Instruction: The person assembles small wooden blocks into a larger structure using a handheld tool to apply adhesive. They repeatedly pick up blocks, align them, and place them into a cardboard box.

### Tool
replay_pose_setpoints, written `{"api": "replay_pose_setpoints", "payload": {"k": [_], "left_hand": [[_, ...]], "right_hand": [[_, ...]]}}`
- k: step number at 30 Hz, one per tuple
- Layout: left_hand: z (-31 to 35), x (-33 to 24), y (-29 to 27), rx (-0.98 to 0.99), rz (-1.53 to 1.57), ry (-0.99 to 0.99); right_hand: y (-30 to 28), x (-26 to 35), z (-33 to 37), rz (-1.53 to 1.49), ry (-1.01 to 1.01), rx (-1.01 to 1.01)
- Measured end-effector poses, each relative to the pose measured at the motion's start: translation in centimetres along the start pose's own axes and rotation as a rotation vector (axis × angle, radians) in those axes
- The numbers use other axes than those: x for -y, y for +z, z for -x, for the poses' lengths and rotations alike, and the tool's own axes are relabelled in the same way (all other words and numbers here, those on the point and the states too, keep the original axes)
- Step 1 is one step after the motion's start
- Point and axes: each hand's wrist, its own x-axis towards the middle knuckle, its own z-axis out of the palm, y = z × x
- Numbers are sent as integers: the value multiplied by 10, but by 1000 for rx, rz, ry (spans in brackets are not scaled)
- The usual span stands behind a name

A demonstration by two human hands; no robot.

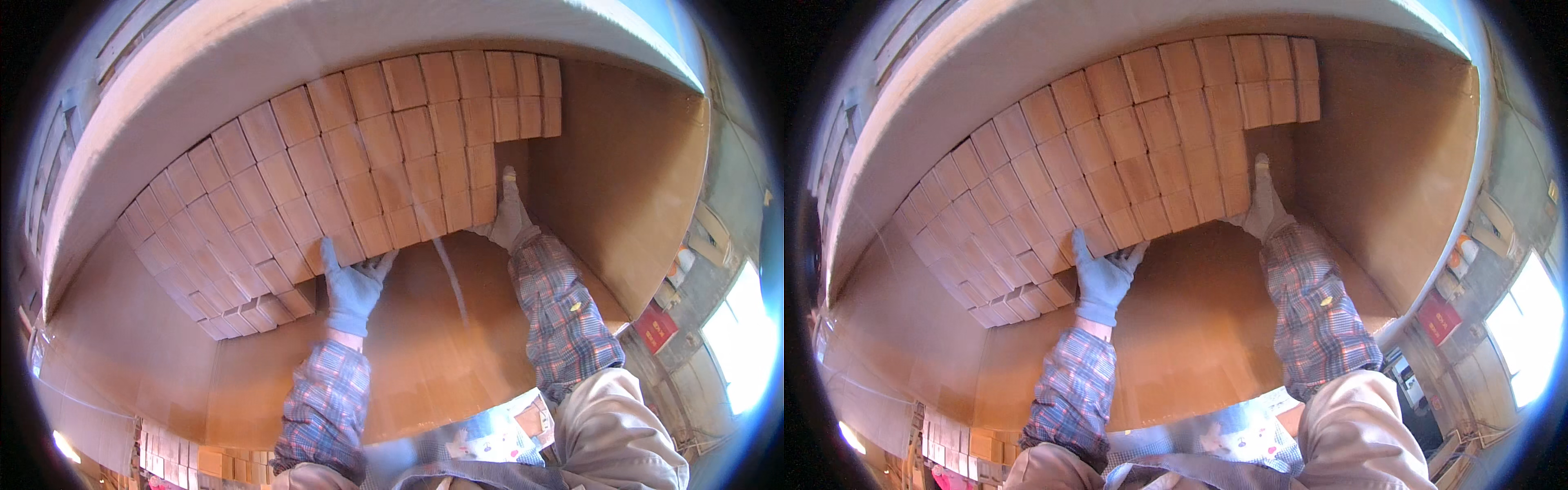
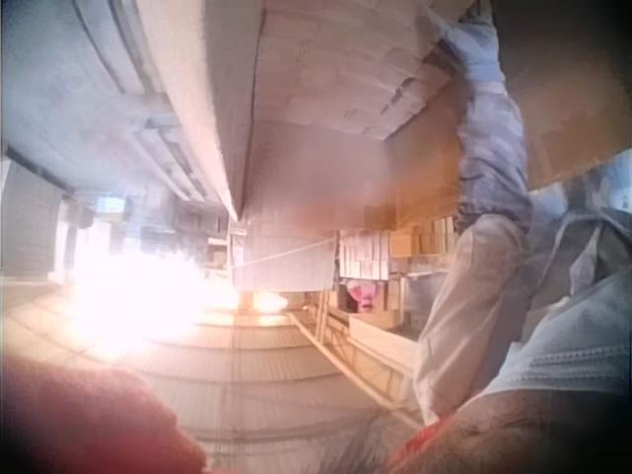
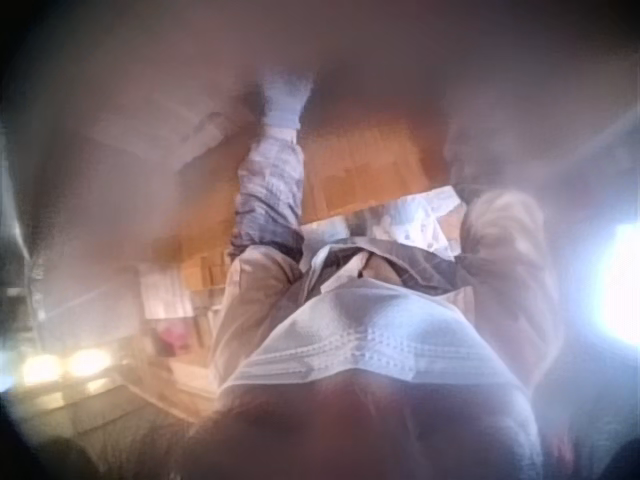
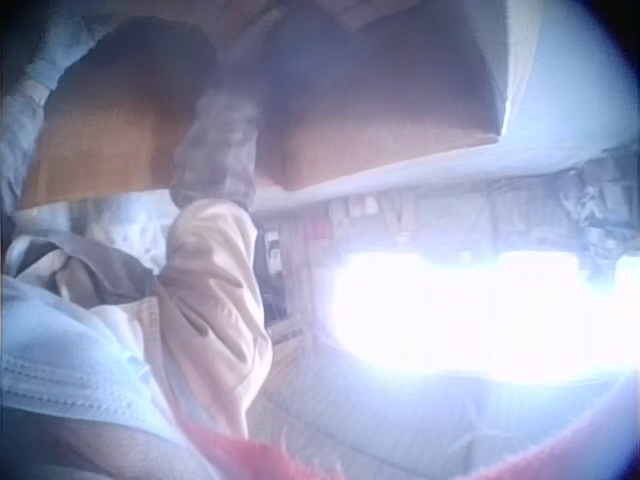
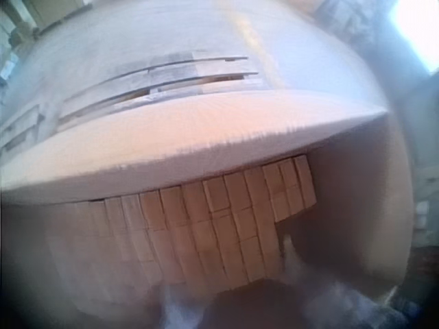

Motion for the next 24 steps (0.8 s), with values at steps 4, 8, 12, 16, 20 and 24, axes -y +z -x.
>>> {"api": "replay_pose_setpoints", "payload": {"k": [4, 8, 12, 16, 20, 24], "left_hand": [[3, -6, -2, -81, -107, 24], [18, -10, -12, -205, -244, -4], [68, -28, -19, -223, -595, -49], [151, -50, -11, -130, -988, 39], [238, -46, 4, -133, -1545, 239], [294, -10, 34, 46, -1925, 415]], "right_hand": [[10, -13, 6, -337, 16, -190], [11, -34, -2, -569, -9, -35], [-2, -36, -8, -52, 48, -371], [-11, -25, 17, 283, -115, -593], [-11, -12, 95, 485, -268, -299], [-27, -30, 219, 193, -520, -5]]}}
